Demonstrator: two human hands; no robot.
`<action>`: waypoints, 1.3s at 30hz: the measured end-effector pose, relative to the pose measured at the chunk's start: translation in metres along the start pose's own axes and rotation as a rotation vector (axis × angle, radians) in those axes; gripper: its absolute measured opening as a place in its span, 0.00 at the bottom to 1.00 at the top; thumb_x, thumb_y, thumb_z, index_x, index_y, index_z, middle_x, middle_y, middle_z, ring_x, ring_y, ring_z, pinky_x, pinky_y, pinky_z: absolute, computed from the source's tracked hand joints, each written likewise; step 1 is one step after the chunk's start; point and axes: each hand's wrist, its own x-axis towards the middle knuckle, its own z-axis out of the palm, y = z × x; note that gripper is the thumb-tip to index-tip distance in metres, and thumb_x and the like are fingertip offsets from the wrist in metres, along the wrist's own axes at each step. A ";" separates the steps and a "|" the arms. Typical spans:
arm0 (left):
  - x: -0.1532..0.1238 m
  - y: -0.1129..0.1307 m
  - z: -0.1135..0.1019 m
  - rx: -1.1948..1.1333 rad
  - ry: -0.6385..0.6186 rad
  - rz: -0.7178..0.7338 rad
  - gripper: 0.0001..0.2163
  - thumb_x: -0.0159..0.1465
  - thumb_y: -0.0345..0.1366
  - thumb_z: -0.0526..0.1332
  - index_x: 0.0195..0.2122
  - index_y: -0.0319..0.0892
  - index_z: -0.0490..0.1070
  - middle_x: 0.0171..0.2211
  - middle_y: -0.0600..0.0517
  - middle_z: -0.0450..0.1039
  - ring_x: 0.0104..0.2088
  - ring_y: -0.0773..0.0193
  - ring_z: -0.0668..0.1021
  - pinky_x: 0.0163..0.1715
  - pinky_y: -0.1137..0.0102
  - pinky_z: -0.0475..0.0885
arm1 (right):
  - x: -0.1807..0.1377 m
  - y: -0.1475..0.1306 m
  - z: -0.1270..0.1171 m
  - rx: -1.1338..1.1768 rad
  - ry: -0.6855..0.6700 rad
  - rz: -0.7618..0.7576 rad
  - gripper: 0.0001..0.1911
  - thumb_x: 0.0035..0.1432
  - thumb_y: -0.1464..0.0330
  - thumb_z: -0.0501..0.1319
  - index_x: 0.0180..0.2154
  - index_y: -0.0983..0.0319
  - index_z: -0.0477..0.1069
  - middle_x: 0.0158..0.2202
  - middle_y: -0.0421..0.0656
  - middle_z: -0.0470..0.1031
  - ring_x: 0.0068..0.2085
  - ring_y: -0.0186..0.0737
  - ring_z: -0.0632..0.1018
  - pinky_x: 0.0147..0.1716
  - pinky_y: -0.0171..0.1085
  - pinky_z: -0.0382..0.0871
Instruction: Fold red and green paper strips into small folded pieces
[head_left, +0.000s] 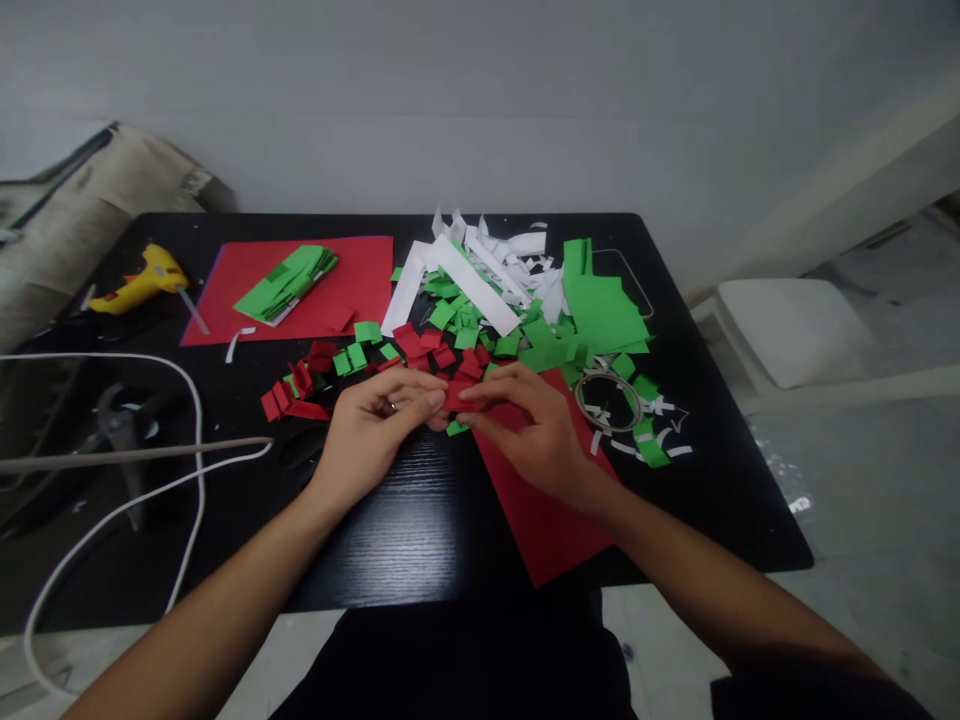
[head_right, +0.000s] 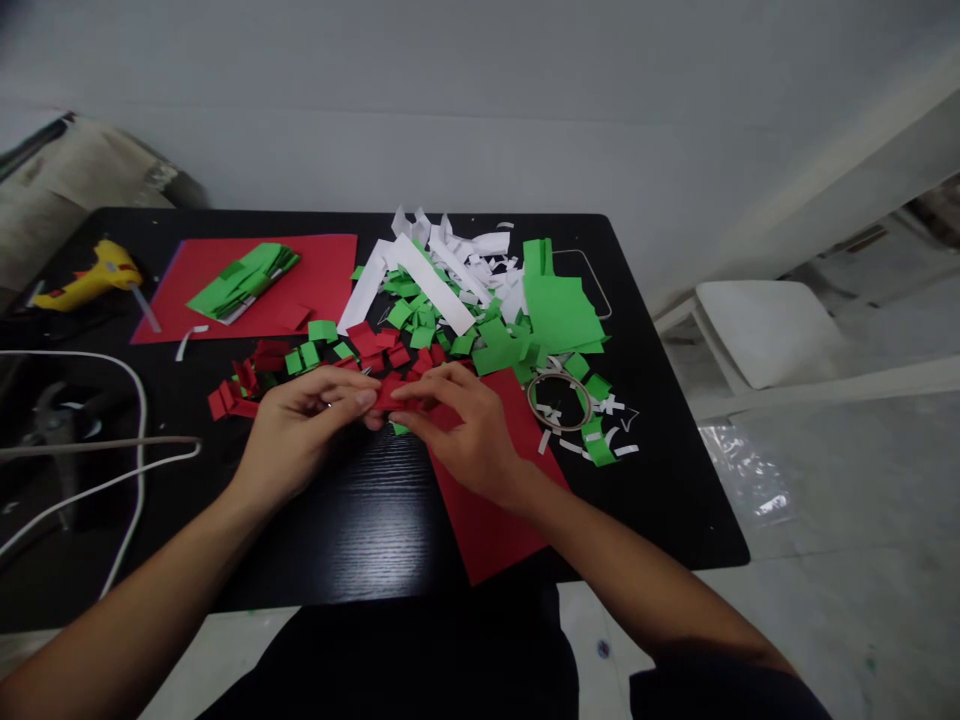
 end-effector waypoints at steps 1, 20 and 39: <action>0.000 0.000 -0.001 -0.003 -0.016 -0.013 0.07 0.64 0.38 0.71 0.39 0.40 0.81 0.26 0.52 0.82 0.27 0.64 0.83 0.34 0.71 0.78 | 0.001 0.000 -0.001 -0.031 0.026 -0.019 0.09 0.58 0.71 0.75 0.41 0.55 0.83 0.41 0.42 0.79 0.44 0.40 0.80 0.49 0.43 0.78; -0.010 -0.008 0.001 0.381 0.070 0.336 0.04 0.65 0.33 0.71 0.41 0.45 0.84 0.36 0.53 0.85 0.33 0.66 0.84 0.37 0.73 0.80 | -0.002 -0.010 0.004 0.225 0.036 0.255 0.05 0.57 0.67 0.75 0.38 0.56 0.84 0.37 0.41 0.87 0.39 0.41 0.86 0.43 0.39 0.83; -0.009 -0.009 0.001 0.418 0.076 0.370 0.04 0.66 0.35 0.71 0.41 0.45 0.84 0.36 0.52 0.85 0.33 0.65 0.83 0.37 0.72 0.80 | -0.002 -0.016 0.004 0.203 0.045 0.254 0.04 0.58 0.67 0.74 0.37 0.56 0.83 0.37 0.40 0.86 0.38 0.40 0.85 0.43 0.39 0.83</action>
